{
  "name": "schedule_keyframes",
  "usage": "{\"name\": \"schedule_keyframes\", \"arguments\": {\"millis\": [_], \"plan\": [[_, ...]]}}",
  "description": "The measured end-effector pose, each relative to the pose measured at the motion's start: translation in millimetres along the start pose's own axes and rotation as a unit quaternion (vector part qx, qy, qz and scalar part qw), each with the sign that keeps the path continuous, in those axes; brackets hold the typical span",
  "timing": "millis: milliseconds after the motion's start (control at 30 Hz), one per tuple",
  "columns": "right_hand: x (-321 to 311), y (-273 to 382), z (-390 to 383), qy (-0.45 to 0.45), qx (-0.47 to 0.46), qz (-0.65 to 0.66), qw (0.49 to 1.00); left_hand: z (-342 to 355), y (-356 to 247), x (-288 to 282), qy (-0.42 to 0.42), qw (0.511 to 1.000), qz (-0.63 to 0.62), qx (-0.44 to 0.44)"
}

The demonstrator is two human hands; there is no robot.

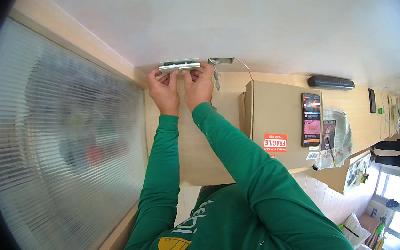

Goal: The person installs a white light fixture onto a ceiling bracket, aligning and securing it with both hands. They then move to a table, open a small container, and use a putty knife to scrape and mix a dark substance on a black palette.

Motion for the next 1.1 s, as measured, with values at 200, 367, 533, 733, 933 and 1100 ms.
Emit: {"name": "schedule_keyframes", "arguments": {"millis": [200, 367, 533, 733, 933, 1100], "plan": [[0, 12, -9, -0.032, 0.012, -0.024, 0.999, 3, -1, -1, -0.007, 1.000, -0.011, 0.000], [-3, 20, 1, -0.017, -0.015, -0.083, 0.996, 13, -10, -2, 0.035, 0.999, 0.028, 0.016], [-6, 12, 5, 0.004, -0.021, -0.120, 0.992, 14, 1, -3, 0.039, 0.999, -0.013, -0.018], [-6, 14, 1, -0.004, -0.061, -0.071, 0.996, 16, -1, -2, 0.074, 0.997, -0.020, -0.020], [-30, -14, -21, 0.201, 0.018, -0.290, 0.936, -17, -3, -60, 0.095, 0.993, 0.065, 0.033], [-54, 38, -74, 0.204, -0.208, -0.409, 0.865, -36, -62, -94, 0.187, 0.956, 0.174, 0.143]]}}
Point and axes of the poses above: each hand's wrist, its own z-axis towards the middle knuckle, its own x-axis out of the palm, y = z × x, the point moved 7 cm from there along z, towards the middle knuckle, and after that the axes turned 8 degrees about -y, right-handed, at the moved point
